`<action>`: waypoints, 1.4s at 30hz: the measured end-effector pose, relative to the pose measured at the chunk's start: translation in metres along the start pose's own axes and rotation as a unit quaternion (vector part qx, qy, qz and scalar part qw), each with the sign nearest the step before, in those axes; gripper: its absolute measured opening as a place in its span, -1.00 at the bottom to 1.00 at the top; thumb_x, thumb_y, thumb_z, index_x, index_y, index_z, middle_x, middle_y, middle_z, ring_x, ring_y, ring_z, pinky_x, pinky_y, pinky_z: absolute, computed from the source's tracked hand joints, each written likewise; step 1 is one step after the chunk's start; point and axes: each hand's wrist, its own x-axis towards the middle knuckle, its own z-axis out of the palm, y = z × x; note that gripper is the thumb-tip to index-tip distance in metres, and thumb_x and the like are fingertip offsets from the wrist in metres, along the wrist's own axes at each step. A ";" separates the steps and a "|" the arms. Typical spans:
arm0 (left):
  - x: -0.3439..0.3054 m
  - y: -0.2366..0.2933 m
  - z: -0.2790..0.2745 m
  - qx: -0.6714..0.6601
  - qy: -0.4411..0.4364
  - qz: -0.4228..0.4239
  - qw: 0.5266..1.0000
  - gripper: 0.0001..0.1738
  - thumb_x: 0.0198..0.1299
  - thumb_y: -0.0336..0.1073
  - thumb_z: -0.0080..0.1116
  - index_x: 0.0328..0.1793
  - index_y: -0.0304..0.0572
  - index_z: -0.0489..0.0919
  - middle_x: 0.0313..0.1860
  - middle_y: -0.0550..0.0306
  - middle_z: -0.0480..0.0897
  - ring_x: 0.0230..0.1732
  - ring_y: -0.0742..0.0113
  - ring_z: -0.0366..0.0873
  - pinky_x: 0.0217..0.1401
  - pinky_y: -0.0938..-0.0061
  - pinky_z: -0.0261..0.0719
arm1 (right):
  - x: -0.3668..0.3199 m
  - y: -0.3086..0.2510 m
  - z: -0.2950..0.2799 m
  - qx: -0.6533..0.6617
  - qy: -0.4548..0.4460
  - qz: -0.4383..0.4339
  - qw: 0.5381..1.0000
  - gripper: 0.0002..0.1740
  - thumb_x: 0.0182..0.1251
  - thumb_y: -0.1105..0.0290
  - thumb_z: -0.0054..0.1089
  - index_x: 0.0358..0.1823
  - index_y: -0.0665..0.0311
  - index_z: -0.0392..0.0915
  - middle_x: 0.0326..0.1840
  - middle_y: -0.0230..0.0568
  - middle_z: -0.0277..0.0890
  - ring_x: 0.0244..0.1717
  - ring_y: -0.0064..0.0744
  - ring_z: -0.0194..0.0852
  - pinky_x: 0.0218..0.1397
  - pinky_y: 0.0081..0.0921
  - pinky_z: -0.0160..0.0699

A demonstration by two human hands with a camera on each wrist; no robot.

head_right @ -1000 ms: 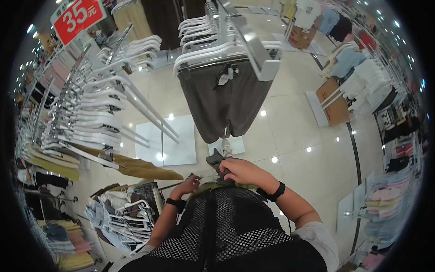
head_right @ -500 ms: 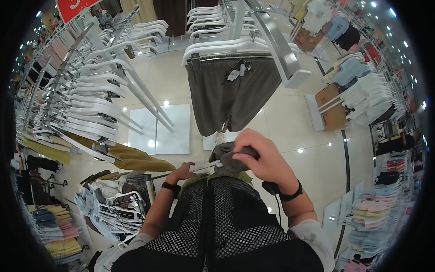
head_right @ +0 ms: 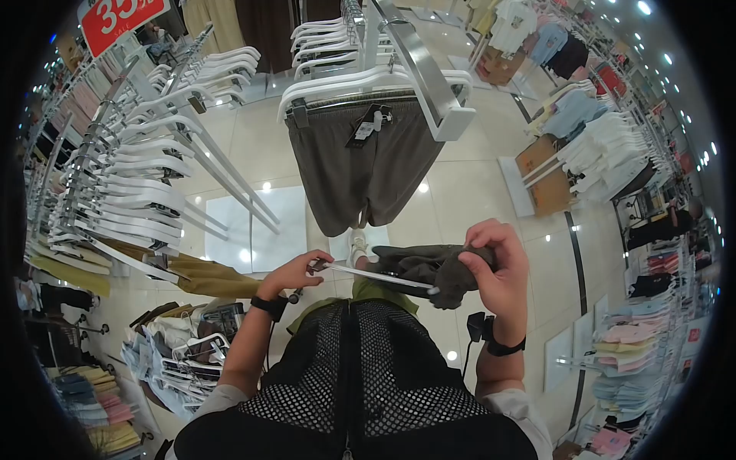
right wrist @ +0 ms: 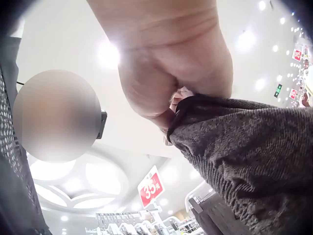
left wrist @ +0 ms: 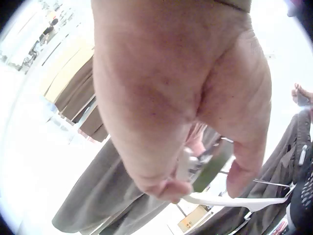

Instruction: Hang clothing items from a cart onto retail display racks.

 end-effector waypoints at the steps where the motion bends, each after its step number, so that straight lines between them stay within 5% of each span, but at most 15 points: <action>1: -0.002 0.005 0.000 0.002 0.001 -0.001 1.000 -0.43 0.16 -0.54 0.32 0.34 -0.15 0.55 0.09 0.18 0.59 0.07 0.36 0.58 0.18 0.42 0.59 | -0.002 0.007 0.000 0.002 0.000 -0.002 1.000 -0.68 0.33 0.71 0.31 -0.05 0.26 0.39 -0.06 -0.19 0.47 -0.14 -0.50 0.39 0.00 -0.58 0.42; 4: -0.007 0.032 0.000 -0.046 -0.015 0.067 0.997 -0.55 0.24 -0.56 0.30 0.27 -0.17 0.63 0.07 0.18 0.61 0.08 0.37 0.60 0.20 0.42 0.59 | -0.005 0.027 0.006 0.021 0.019 0.034 0.999 -0.71 0.32 0.75 0.26 -0.08 0.27 0.41 -0.08 -0.26 0.46 -0.12 -0.51 0.42 0.02 -0.59 0.44; 7: -0.007 0.078 0.011 0.001 0.085 0.147 0.986 -0.66 0.31 -0.54 0.30 0.20 -0.19 0.67 0.04 0.16 0.63 0.09 0.35 0.61 0.23 0.40 0.58 | -0.004 0.038 0.021 -0.008 -0.021 0.061 0.998 -0.75 0.34 0.72 0.24 -0.09 0.28 0.43 -0.10 -0.31 0.46 -0.13 -0.54 0.44 0.00 -0.60 0.45; 9: -0.002 0.093 0.020 -0.097 0.181 0.210 0.956 -0.63 0.25 -0.50 0.39 0.20 -0.24 0.69 -0.02 0.13 0.66 0.07 0.31 0.62 0.13 0.41 0.55 | -0.003 0.040 0.037 0.034 -0.032 0.090 0.995 -0.77 0.35 0.69 0.25 -0.09 0.28 0.45 -0.15 -0.36 0.47 -0.16 -0.58 0.44 -0.03 -0.61 0.45; 13: -0.003 0.119 0.021 -0.083 0.181 0.238 0.951 -0.59 0.24 -0.49 0.42 0.23 -0.28 0.68 0.03 0.13 0.65 0.16 0.31 0.57 0.16 0.41 0.54 | -0.002 0.056 0.062 0.052 -0.088 0.126 0.987 -0.78 0.37 0.66 0.29 -0.09 0.27 0.46 -0.25 -0.43 0.48 -0.24 -0.64 0.41 -0.13 -0.61 0.42; 15: -0.002 0.131 0.024 -0.102 0.260 0.214 0.936 -0.54 0.32 -0.24 0.44 0.24 -0.38 0.66 0.06 0.09 0.62 0.21 0.28 0.56 0.35 0.37 0.51 | 0.001 0.058 0.073 0.048 -0.111 0.144 0.982 -0.79 0.38 0.66 0.29 -0.07 0.26 0.48 -0.25 -0.43 0.48 -0.27 -0.65 0.39 -0.16 -0.61 0.41; 16: 0.003 0.136 0.028 -0.135 0.314 0.259 0.903 -0.58 0.30 -0.46 0.39 0.28 -0.33 0.68 0.06 0.08 0.70 0.18 0.28 0.62 0.30 0.39 0.54 | 0.004 0.058 0.079 0.064 -0.123 0.136 0.981 -0.80 0.40 0.65 0.26 -0.06 0.27 0.49 -0.27 -0.40 0.46 -0.27 -0.65 0.38 -0.15 -0.60 0.41; 19: -0.003 0.143 0.025 -0.259 0.293 0.201 0.898 -0.64 0.35 -0.50 0.33 0.26 -0.40 0.67 0.06 0.05 0.75 0.11 0.29 0.70 0.24 0.42 0.62 | 0.009 0.057 0.092 0.070 -0.156 0.132 0.976 -0.79 0.39 0.66 0.24 -0.04 0.29 0.49 -0.28 -0.35 0.46 -0.26 -0.56 0.42 -0.12 -0.55 0.44; 23: -0.009 0.138 0.024 -0.204 0.327 0.131 0.913 -0.69 0.39 -0.54 0.26 0.23 -0.45 0.67 0.08 0.01 0.78 -0.01 0.30 0.76 0.07 0.44 0.72 | 0.020 0.055 0.106 0.014 -0.119 0.085 0.989 -0.80 0.31 0.70 0.23 -0.14 0.32 0.46 -0.29 -0.28 0.47 -0.22 -0.38 0.47 -0.04 -0.49 0.47; 25: -0.006 0.144 0.025 -0.140 0.379 0.142 0.904 -0.68 0.37 -0.40 0.37 0.19 -0.41 0.71 -0.19 0.11 0.80 -0.27 0.49 0.71 -0.20 0.59 0.69 | 0.024 0.060 0.114 0.035 -0.116 0.087 0.989 -0.81 0.30 0.72 0.23 -0.18 0.32 0.44 -0.29 -0.29 0.47 -0.22 -0.41 0.47 -0.04 -0.50 0.47; 31: 0.007 0.165 0.027 0.031 0.346 0.167 0.923 -0.70 0.30 -0.38 0.45 0.12 -0.36 0.75 -0.23 0.03 0.81 -0.30 0.52 0.69 -0.26 0.57 0.62 | 0.045 0.063 0.133 0.131 -0.042 0.099 0.986 -0.75 0.26 0.79 0.21 -0.26 0.30 0.39 -0.31 -0.36 0.45 -0.19 -0.55 0.53 0.01 -0.55 0.51; 37: 0.012 0.169 0.016 0.027 0.378 0.167 0.910 -0.67 0.26 -0.34 0.49 0.09 -0.35 0.75 -0.22 -0.01 0.82 -0.32 0.43 0.70 -0.27 0.50 0.61 | 0.060 0.081 0.126 0.115 -0.043 0.095 0.988 -0.69 0.24 0.83 0.20 -0.28 0.25 0.34 -0.22 -0.36 0.37 -0.08 -0.51 0.59 0.07 -0.54 0.54; 42: 0.025 0.179 0.019 0.071 0.366 0.189 0.909 -0.65 0.19 -0.37 0.50 0.11 -0.22 0.76 -0.25 0.00 0.79 -0.40 0.29 0.65 -0.32 0.45 0.55 | 0.062 0.078 0.130 0.092 -0.068 0.070 0.991 -0.75 0.25 0.79 0.18 -0.30 0.29 0.36 -0.31 -0.37 0.42 -0.19 -0.55 0.50 0.04 -0.57 0.49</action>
